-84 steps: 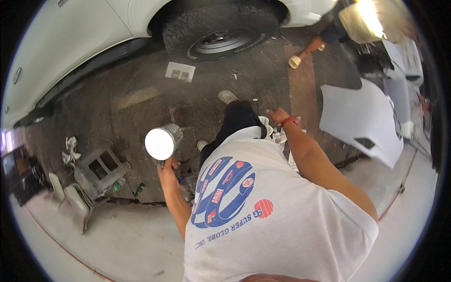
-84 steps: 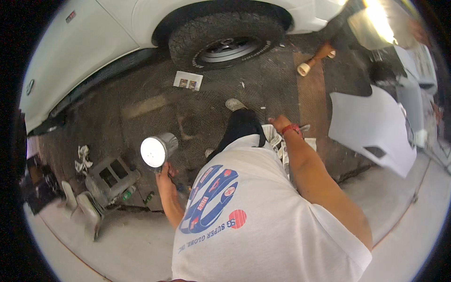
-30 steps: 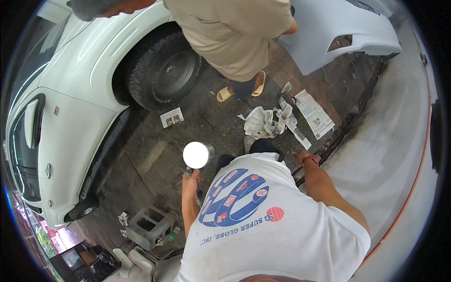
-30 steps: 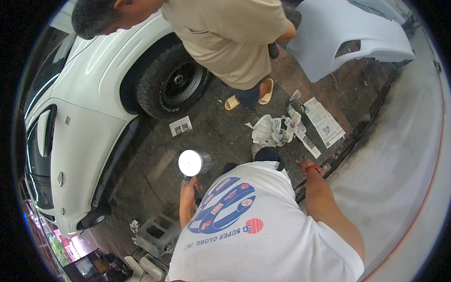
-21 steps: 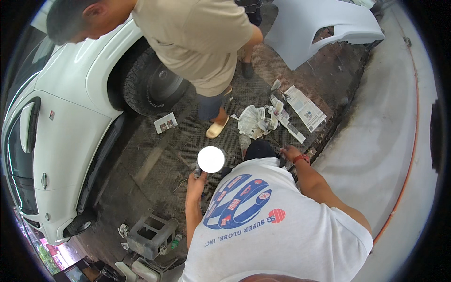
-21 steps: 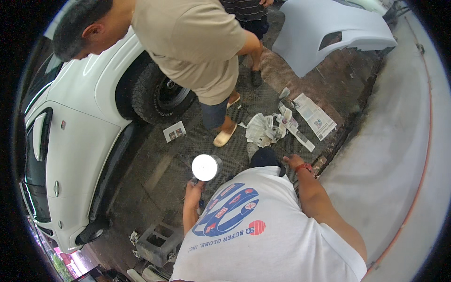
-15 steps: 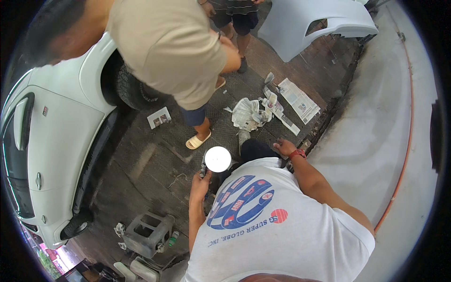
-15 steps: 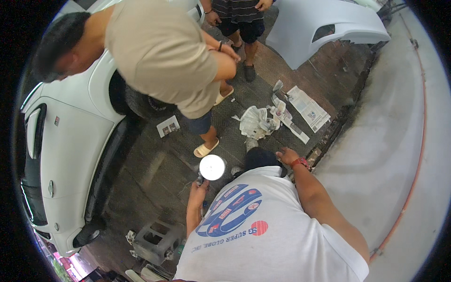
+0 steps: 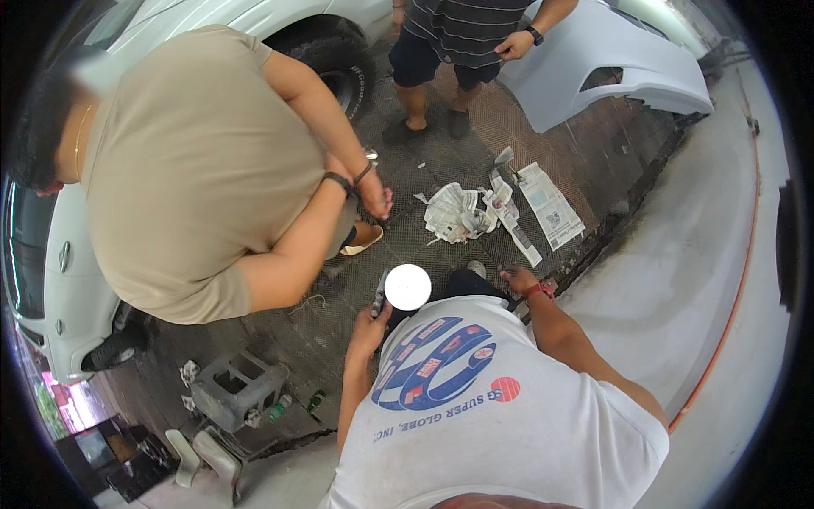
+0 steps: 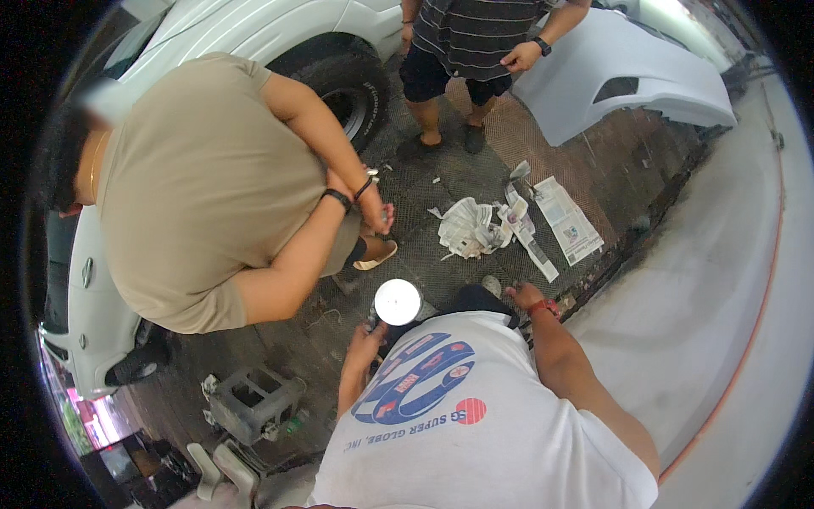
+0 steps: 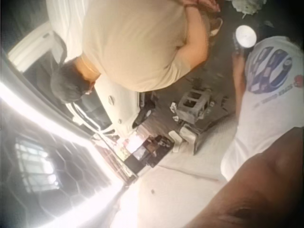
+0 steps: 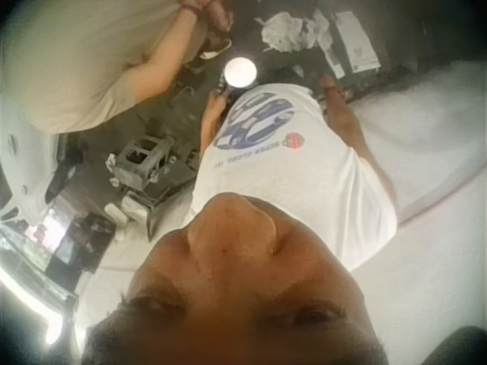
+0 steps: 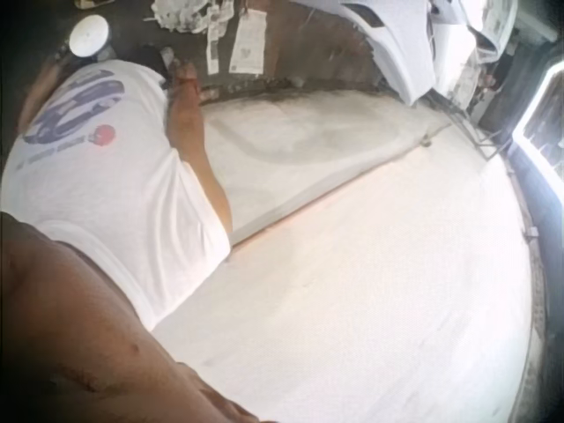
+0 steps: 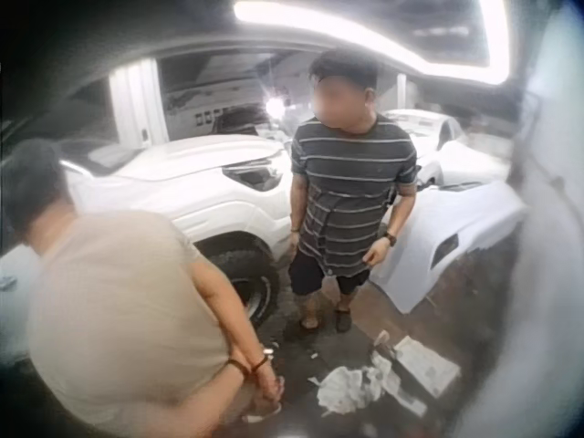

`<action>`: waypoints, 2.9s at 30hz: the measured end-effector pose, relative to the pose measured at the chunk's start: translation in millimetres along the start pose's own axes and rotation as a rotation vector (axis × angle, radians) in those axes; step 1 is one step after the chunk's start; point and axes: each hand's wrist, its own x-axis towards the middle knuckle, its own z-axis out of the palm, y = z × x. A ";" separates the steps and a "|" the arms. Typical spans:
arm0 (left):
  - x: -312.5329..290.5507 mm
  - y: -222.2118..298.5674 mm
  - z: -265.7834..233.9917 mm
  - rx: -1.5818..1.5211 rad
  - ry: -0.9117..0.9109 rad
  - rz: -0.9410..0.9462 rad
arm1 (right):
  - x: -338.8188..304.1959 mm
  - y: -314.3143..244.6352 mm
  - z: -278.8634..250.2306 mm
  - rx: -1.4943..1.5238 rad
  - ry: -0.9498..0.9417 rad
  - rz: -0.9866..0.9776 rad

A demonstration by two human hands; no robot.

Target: The person uses a spray gun to apply paint to a car bumper that is masked with newspaper. They adjust the masking tape, then spray multiple sections of the bumper with steady hand movements. The person briefly walks to another vehicle and interacts with two other people before the clip ends.

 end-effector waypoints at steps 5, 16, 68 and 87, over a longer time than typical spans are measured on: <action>0.2 30.6 37.5 0.093 -0.101 -0.006 | 21.7 10.4 -40.5 0.141 0.172 -0.149; -11.5 60.8 137.0 0.124 -0.089 0.078 | 62.2 185.6 -39.9 0.257 -0.023 0.128; -50.2 89.1 216.8 0.177 -0.116 0.121 | 84.5 164.8 -154.6 0.233 -0.173 -0.020; -38.2 82.8 218.4 0.168 -0.144 0.139 | 112.2 199.0 -131.5 0.107 -0.002 -0.087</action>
